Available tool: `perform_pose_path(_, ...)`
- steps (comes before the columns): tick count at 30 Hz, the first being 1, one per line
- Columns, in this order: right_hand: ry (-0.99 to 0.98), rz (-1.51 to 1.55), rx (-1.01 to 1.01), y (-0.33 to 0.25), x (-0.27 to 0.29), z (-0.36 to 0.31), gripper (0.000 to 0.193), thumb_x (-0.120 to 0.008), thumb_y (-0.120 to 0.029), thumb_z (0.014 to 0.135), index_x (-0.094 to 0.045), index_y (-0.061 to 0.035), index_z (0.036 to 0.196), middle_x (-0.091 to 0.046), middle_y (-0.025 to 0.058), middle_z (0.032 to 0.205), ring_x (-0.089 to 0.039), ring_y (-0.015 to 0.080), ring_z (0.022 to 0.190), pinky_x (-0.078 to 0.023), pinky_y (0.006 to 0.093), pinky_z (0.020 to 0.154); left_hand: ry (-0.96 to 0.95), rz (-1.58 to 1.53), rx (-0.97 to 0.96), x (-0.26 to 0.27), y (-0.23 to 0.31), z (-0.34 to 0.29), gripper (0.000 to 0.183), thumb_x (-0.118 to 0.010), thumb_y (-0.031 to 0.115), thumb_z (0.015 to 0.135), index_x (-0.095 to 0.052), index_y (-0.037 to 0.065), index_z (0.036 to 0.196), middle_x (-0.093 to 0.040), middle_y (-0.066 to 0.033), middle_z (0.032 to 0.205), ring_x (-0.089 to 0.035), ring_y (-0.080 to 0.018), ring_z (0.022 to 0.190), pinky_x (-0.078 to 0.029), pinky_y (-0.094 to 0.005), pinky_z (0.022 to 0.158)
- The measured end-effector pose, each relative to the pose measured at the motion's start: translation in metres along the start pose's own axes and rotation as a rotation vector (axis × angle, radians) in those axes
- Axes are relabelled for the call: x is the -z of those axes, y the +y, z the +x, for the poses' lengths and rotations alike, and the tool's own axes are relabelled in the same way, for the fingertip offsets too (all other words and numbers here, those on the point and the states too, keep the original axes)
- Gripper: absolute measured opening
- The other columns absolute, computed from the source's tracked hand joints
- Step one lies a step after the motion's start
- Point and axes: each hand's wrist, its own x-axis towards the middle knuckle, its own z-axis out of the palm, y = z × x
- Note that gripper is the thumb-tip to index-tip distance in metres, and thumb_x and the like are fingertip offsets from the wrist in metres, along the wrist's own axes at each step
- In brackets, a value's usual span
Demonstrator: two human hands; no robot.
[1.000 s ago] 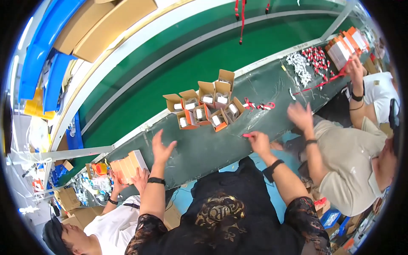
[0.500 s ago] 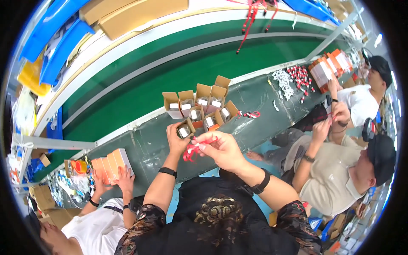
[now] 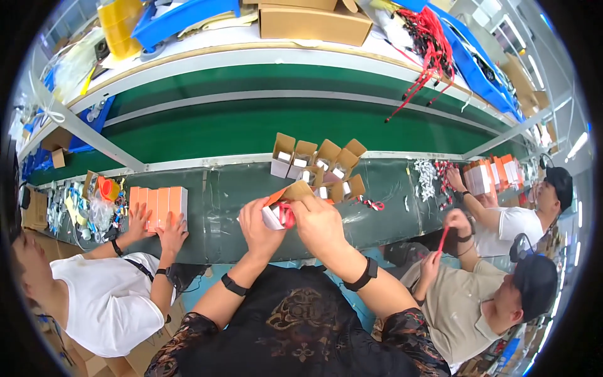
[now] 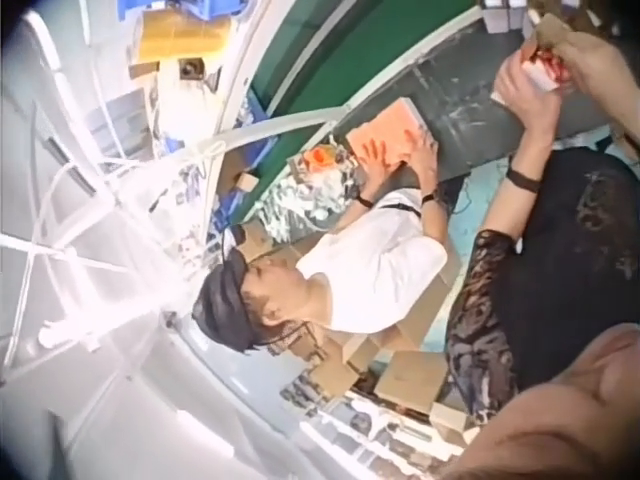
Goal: The person packs a box with a white insert and a red lanyard, then untangles another lanyard to attach a white plastic clip to it.
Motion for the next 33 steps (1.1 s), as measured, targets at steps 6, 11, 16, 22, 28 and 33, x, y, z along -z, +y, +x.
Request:
perform_pose_path(6,-0.131,-0.013,-0.180,-0.011,0.008,0.016,0.014,-0.061,-0.001,0.082,-0.066,-0.0017,0.094,-0.066,0.0162,0.083,-0.066,0.0395,0.080,-0.054,0.0463,0.067,0.091,0.091,-0.209,0.016,0.023,0.010,0.055,-0.077,0.005,0.063,-0.059,0.005,0.115,-0.061,-0.0122,0.110,-0.057,-0.0336,0.101,-0.042,-0.0452,0.091)
perform_pose_path(11,0.282,0.284,-0.025,-0.007,0.018,0.001,0.022,-0.066,-0.016,0.085,-0.066,-0.0040,0.103,-0.069,0.0155,0.093,-0.067,0.0352,0.083,-0.052,0.0465,0.070,0.079,0.043,-0.088,0.021,0.030,0.013,0.055,-0.079,0.009,0.065,-0.058,0.004,0.116,-0.061,-0.0142,0.110,-0.058,-0.0348,0.101,-0.043,-0.0443,0.089)
perform_pose_path(16,0.027,0.103,0.111,-0.015,0.027,-0.018,0.036,-0.073,-0.025,0.082,-0.063,-0.0054,0.111,-0.069,0.0103,0.102,-0.062,0.0302,0.098,-0.047,0.0433,0.083,0.027,0.077,-0.131,0.025,0.039,0.006,0.049,-0.076,0.017,0.073,-0.058,0.003,0.117,-0.062,-0.0150,0.110,-0.058,-0.0353,0.100,-0.045,-0.0441,0.086)
perform_pose_path(22,0.065,0.175,0.097,-0.006,0.011,-0.023,0.048,-0.080,-0.029,0.076,-0.063,-0.0038,0.113,-0.066,0.0126,0.109,-0.058,0.0308,0.106,-0.046,0.0445,0.090,0.073,0.060,-0.170,0.020,0.041,0.008,0.057,-0.080,0.022,0.073,-0.056,0.001,0.120,-0.060,-0.0167,0.106,-0.057,-0.0375,0.096,-0.044,-0.0467,0.084)
perform_pose_path(28,0.297,0.232,0.153,0.014,0.003,-0.041,0.050,-0.084,-0.024,0.074,-0.068,-0.0124,0.120,-0.046,0.0223,0.138,-0.055,0.0376,0.116,-0.051,0.0432,0.087,0.102,-0.004,-0.137,0.019,0.058,0.015,0.079,-0.086,0.016,0.066,-0.046,0.000,0.132,-0.056,-0.0198,0.110,-0.055,-0.0387,0.100,-0.046,-0.0460,0.086)
perform_pose_path(33,0.373,0.353,0.102,0.013,0.006,-0.031,0.046,-0.084,-0.020,0.073,-0.069,-0.0108,0.115,-0.046,0.0223,0.140,-0.054,0.0382,0.122,-0.051,0.0438,0.093,0.037,-0.001,-0.236,0.015,0.056,0.015,0.064,-0.083,0.014,0.068,-0.050,0.005,0.123,-0.054,-0.0182,0.110,-0.055,-0.0376,0.098,-0.047,-0.0452,0.083)
